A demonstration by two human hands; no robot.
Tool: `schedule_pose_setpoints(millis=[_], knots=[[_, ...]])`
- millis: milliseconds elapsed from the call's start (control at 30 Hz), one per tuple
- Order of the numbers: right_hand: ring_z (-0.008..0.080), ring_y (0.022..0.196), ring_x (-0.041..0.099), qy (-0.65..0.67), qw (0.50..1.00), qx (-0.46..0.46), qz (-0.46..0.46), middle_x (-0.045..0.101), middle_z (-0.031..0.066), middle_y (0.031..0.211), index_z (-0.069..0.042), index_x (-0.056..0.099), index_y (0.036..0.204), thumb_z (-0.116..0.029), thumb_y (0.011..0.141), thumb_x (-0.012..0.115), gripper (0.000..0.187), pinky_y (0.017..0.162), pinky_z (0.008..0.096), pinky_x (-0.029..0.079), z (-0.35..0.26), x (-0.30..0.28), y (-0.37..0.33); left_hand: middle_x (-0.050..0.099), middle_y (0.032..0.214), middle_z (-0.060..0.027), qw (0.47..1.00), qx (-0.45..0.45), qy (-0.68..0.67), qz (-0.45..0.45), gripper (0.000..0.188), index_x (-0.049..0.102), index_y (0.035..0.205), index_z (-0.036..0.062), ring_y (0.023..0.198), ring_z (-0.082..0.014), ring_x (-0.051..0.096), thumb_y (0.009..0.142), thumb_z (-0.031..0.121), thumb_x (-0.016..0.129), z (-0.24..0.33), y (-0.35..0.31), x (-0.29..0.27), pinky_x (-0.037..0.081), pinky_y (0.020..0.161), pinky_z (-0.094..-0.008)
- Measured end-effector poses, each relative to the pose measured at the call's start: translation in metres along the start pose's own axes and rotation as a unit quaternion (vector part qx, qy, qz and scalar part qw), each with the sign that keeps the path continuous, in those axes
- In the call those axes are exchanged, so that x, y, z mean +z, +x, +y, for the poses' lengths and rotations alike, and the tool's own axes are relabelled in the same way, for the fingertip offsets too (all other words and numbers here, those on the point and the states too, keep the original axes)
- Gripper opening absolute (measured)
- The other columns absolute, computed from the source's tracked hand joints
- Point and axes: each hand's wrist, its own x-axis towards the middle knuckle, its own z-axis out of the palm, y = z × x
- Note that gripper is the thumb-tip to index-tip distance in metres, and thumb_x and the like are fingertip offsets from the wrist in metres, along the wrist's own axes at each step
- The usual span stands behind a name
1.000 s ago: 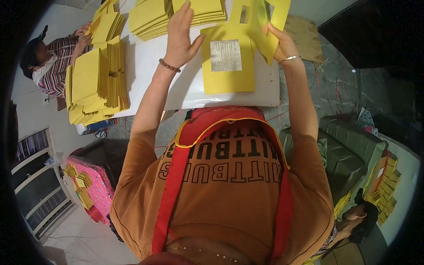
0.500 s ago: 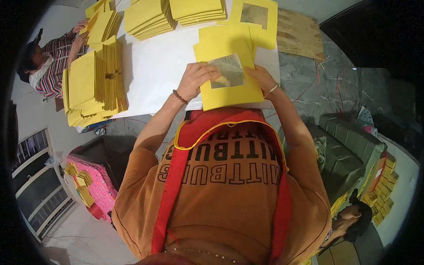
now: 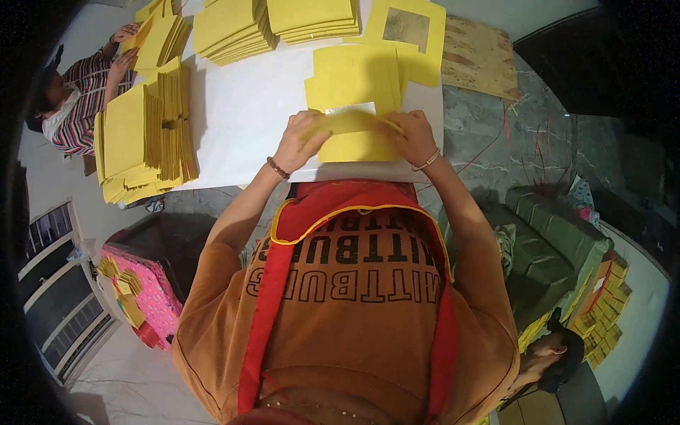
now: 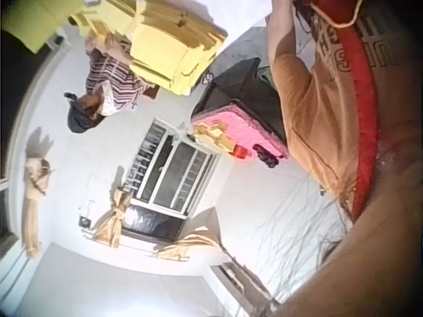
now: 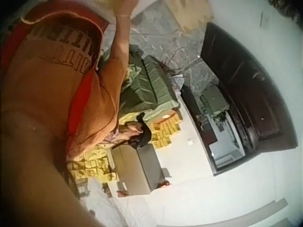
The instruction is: Folding and stacking yellow sheets of ritual paper.
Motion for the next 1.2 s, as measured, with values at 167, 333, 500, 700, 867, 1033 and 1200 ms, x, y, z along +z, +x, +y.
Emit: schedule_pose_setpoints(millis=[167,333,500,700,867,1033,1200], knots=[[0.0235,0.068,0.062,0.156,0.963,0.218,-0.003,0.064,0.0122,0.079,-0.004,0.058,0.101,-0.038,0.079,0.057,0.04,0.059,0.0294,0.046,0.0,0.009,0.025,0.057,0.065,-0.0132,0.942,-0.296,-0.146,0.063,0.029,0.058,0.089,-0.0001,0.062,-0.0256,0.055,0.084,0.028,0.053,0.006,0.008,0.012,0.042,0.058,-0.0361],[0.0144,0.071,0.062,0.255,0.942,0.184,0.119,0.064,0.0099,0.079,-0.005,0.053,0.112,-0.03,0.077,0.062,0.044,0.062,0.0256,0.047,-0.006,0.019,0.027,0.054,0.055,-0.0115,0.935,-0.285,-0.142,0.159,0.024,0.059,0.084,0.0012,0.049,-0.0223,0.053,0.082,0.025,0.057,-0.003,0.014,0.023,0.041,0.049,-0.0339],[0.0068,0.063,0.055,0.338,0.904,0.185,0.184,0.06,0.0044,0.069,-0.007,0.053,0.115,-0.02,0.074,0.066,0.045,0.057,0.0216,0.043,-0.009,0.024,0.026,0.054,0.054,-0.0103,0.909,-0.334,-0.18,0.173,0.023,0.059,0.083,0.002,0.048,-0.0223,0.053,0.079,0.024,0.06,-0.004,0.018,0.025,0.04,0.047,-0.0334],[0.0093,0.052,0.044,0.189,0.945,0.222,0.148,0.048,0.0019,0.056,-0.011,0.061,0.106,-0.023,0.071,0.067,0.037,0.049,0.0255,0.036,0.013,0.035,0.026,0.058,0.059,-0.0087,0.917,-0.365,-0.07,0.146,0.026,0.054,0.091,0.002,0.05,-0.0207,0.055,0.078,0.023,0.061,0.002,0.022,0.02,0.04,0.047,-0.0333],[0.0168,0.053,0.05,0.11,0.952,0.265,0.11,0.053,0.0064,0.059,-0.013,0.061,0.106,-0.026,0.07,0.066,0.038,0.052,0.0302,0.04,-0.005,0.023,0.033,0.062,0.066,-0.0094,0.911,-0.35,-0.116,0.182,0.035,0.048,0.102,0.0008,0.05,-0.0126,0.054,0.078,0.021,0.063,-0.005,0.018,0.027,0.04,0.045,-0.0261],[0.0205,0.061,0.056,0.12,0.949,0.242,0.16,0.059,0.0096,0.069,-0.014,0.061,0.105,-0.026,0.071,0.064,0.037,0.058,0.032,0.044,0.003,0.033,0.031,0.06,0.074,-0.0096,0.894,-0.389,-0.148,0.166,0.046,0.043,0.111,0.0035,0.067,-0.0203,0.058,0.076,0.024,0.064,0.004,0.021,0.022,0.042,0.059,-0.0334],[0.0255,0.071,0.061,0.105,0.949,0.258,0.148,0.063,0.0127,0.079,-0.016,0.06,0.106,-0.026,0.071,0.063,0.037,0.065,0.034,0.046,-0.001,0.03,0.033,0.051,0.107,-0.0143,0.94,-0.196,0.12,0.254,0.048,0.045,0.118,0.008,0.105,-0.0251,0.045,0.076,0.024,0.062,0.018,0.024,0.012,0.033,0.082,-0.0406]])
